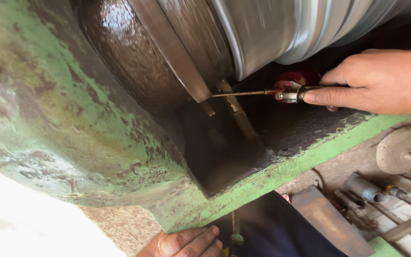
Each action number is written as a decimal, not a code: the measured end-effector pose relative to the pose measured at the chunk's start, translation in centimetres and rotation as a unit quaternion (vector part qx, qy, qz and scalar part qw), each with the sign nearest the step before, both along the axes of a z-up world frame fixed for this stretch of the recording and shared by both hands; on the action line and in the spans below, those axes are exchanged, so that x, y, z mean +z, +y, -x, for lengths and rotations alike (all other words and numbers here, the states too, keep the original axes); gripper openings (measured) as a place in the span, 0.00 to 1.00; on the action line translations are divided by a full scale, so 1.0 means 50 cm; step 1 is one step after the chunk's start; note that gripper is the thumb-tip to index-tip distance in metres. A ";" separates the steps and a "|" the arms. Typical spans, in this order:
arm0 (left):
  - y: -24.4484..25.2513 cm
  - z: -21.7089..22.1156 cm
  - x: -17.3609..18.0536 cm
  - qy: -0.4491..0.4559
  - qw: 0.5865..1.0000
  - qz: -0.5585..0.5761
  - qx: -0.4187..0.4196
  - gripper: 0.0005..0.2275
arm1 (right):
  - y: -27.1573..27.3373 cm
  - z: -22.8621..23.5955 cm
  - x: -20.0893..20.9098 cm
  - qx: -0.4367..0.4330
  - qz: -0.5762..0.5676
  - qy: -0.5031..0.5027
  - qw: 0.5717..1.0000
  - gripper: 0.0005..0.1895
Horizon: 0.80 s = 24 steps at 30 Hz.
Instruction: The person picks up a red oil can, refills it from a black container, then uses the can's spout to apply oil to a rotating pulley on a green machine. The person holds the can steady while the pulley spins and continues applying oil along the pulley's edge.
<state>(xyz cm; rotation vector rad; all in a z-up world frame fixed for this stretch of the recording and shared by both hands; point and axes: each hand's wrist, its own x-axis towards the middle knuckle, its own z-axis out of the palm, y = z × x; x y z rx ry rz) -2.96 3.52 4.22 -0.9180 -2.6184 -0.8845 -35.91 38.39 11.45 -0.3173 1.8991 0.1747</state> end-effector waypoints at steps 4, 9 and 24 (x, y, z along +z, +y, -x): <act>0.015 0.019 0.041 -0.011 1.000 0.021 -0.010 0.11 | 0.022 0.005 -0.006 -0.004 0.024 0.002 1.000 0.33; -0.001 0.067 0.047 0.130 0.990 -0.028 -0.036 0.07 | 0.021 -0.007 -0.016 -0.007 0.027 0.005 1.000 0.30; 0.013 0.106 0.031 0.240 0.956 -0.167 0.018 0.03 | -0.056 -0.018 0.019 -0.044 -0.073 0.002 0.996 0.32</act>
